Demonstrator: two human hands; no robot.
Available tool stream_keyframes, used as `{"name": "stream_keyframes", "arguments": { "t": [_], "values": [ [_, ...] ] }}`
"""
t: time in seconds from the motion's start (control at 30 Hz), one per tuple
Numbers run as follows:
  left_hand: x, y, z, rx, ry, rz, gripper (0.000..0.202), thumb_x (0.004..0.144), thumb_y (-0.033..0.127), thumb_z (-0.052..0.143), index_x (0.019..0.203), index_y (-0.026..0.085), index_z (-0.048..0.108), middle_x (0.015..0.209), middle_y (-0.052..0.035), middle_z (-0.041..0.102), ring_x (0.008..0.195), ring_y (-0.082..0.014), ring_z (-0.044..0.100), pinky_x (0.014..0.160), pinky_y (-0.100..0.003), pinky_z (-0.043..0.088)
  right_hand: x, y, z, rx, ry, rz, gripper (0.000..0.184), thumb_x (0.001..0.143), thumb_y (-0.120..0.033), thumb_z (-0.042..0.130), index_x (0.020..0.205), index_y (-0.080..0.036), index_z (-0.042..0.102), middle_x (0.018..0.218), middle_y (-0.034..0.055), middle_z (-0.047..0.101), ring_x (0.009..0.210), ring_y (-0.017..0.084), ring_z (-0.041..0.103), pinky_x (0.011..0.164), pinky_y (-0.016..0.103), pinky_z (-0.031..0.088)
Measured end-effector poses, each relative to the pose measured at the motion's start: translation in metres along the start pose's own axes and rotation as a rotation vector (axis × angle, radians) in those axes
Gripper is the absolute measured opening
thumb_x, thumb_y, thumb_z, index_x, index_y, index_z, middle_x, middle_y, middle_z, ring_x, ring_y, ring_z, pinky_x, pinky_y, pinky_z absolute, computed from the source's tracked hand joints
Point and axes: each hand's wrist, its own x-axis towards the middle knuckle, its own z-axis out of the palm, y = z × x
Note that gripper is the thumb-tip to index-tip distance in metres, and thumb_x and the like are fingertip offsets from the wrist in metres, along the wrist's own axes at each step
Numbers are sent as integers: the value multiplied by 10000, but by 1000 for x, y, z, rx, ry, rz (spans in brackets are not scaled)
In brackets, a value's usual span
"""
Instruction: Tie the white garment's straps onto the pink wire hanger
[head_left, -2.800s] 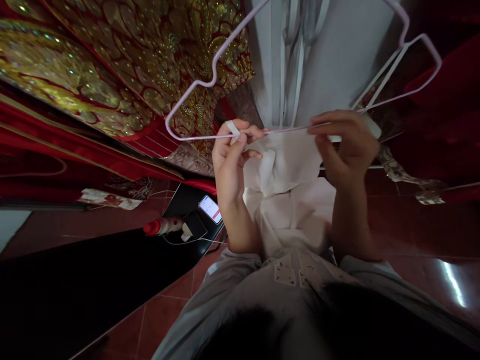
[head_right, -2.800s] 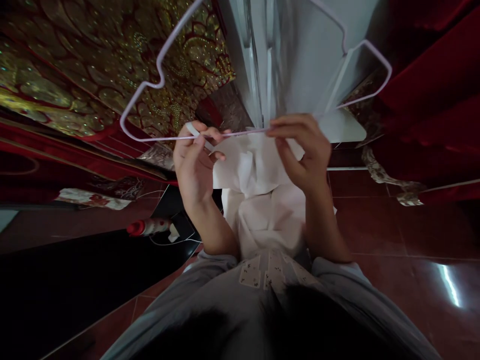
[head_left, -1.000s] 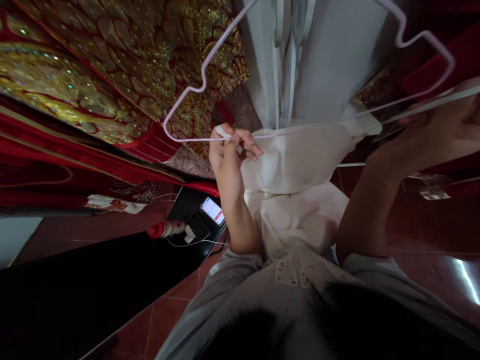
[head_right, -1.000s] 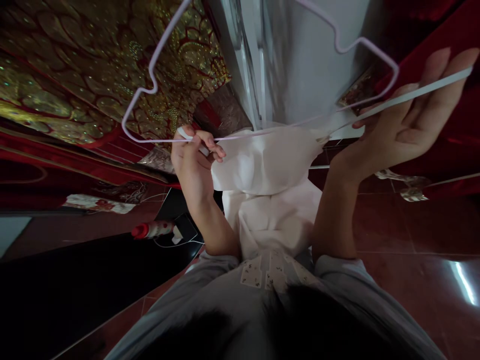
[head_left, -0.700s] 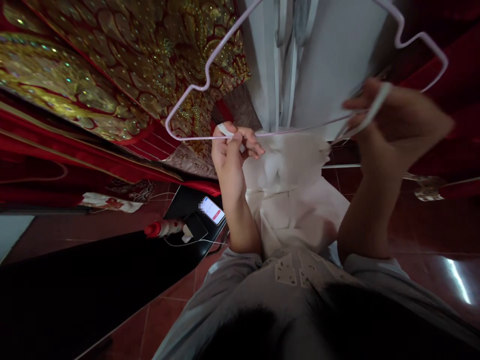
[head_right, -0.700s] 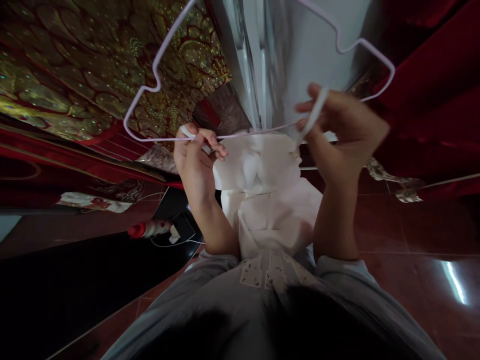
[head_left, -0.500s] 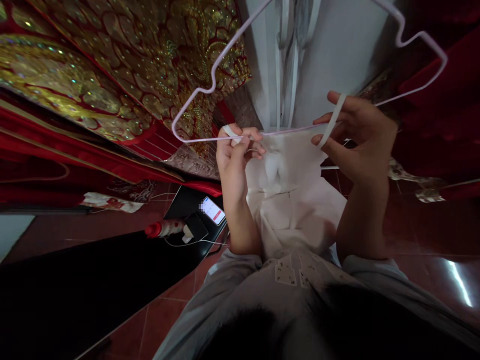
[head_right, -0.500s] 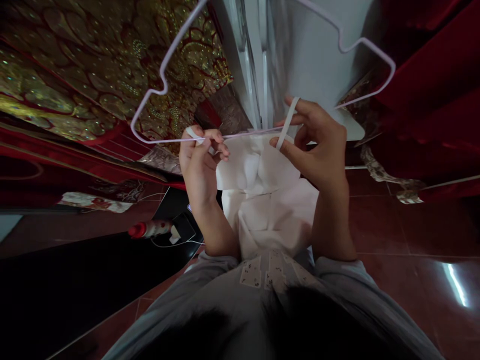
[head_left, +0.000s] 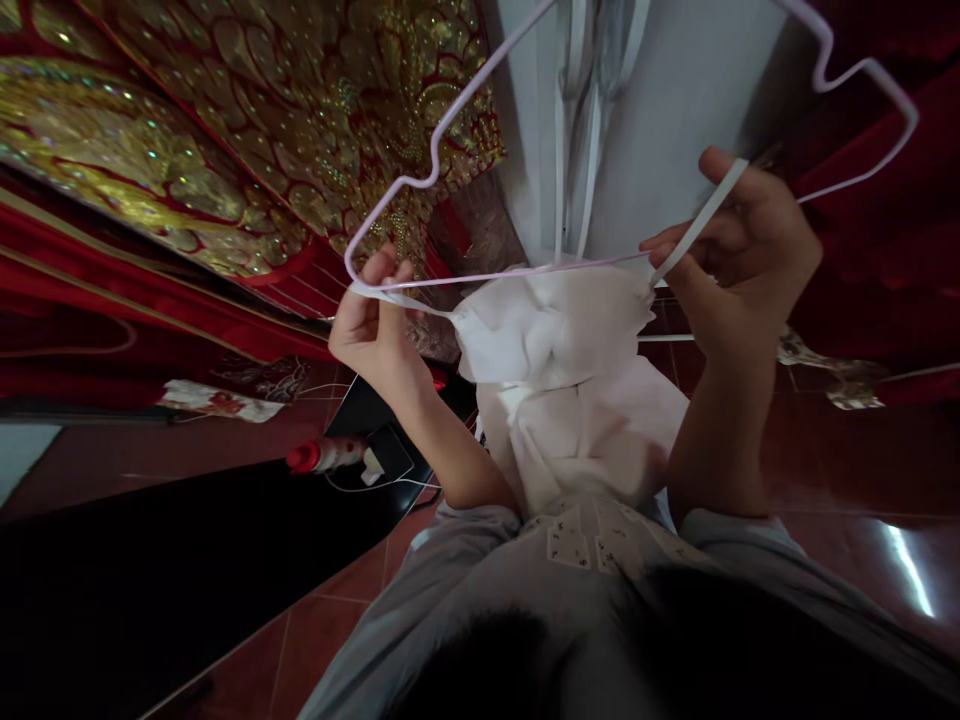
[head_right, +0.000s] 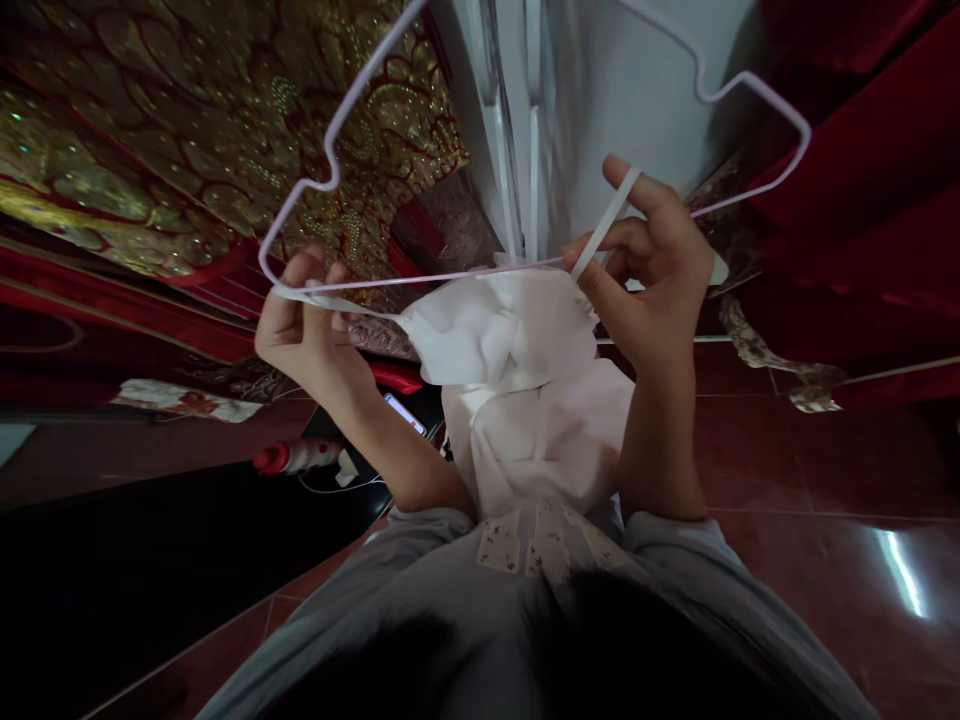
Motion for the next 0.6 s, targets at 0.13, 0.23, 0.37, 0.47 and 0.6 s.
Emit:
{"name": "stream_keyframes", "arguments": {
  "t": [0.13, 0.23, 0.37, 0.47, 0.6],
  "values": [
    [8, -5, -17, -64, -15, 52, 289, 786, 325, 896, 1059, 243, 850, 1113, -23, 851, 1027, -216, 800, 1023, -406, 626, -3, 2, 2, 34, 35, 10, 610, 856, -511, 842, 1420, -387, 646, 911, -19, 768, 794, 175, 734, 572, 286, 522],
    [9, -4, -23, -87, -64, 34, 181, 926, 378, 825, 1096, 325, 858, 1180, 25, 840, 1129, -230, 767, 1118, -454, 584, -3, 3, 1, 12, 23, 42, 609, 863, -495, 836, 1428, -394, 633, 916, -15, 771, 795, 181, 742, 549, 282, 500],
    [11, 5, -10, -80, -104, 32, 140, 1025, 284, 759, 1091, 351, 863, 1171, 47, 833, 1103, -210, 765, 1079, -419, 582, -2, 8, 0, -4, 62, 18, 640, 811, -493, 859, 1404, -373, 651, 896, -9, 784, 738, 180, 719, 513, 286, 466],
    [17, 16, 9, 24, -155, 22, 120, 1018, 213, 771, 1067, 285, 853, 936, 7, 808, 872, -180, 752, 834, -344, 591, -1, 13, -1, -16, 36, 37, 651, 791, -484, 869, 1395, -393, 643, 923, -6, 791, 743, 189, 721, 528, 298, 494],
    [30, 36, 26, 112, -320, 12, 58, 945, 136, 845, 925, 181, 814, 820, -1, 730, 749, -145, 657, 730, -285, 521, -3, 14, -1, -12, 44, 60, 610, 810, -455, 859, 1381, -400, 650, 920, -5, 784, 732, 193, 716, 545, 320, 533]
  ]
}}
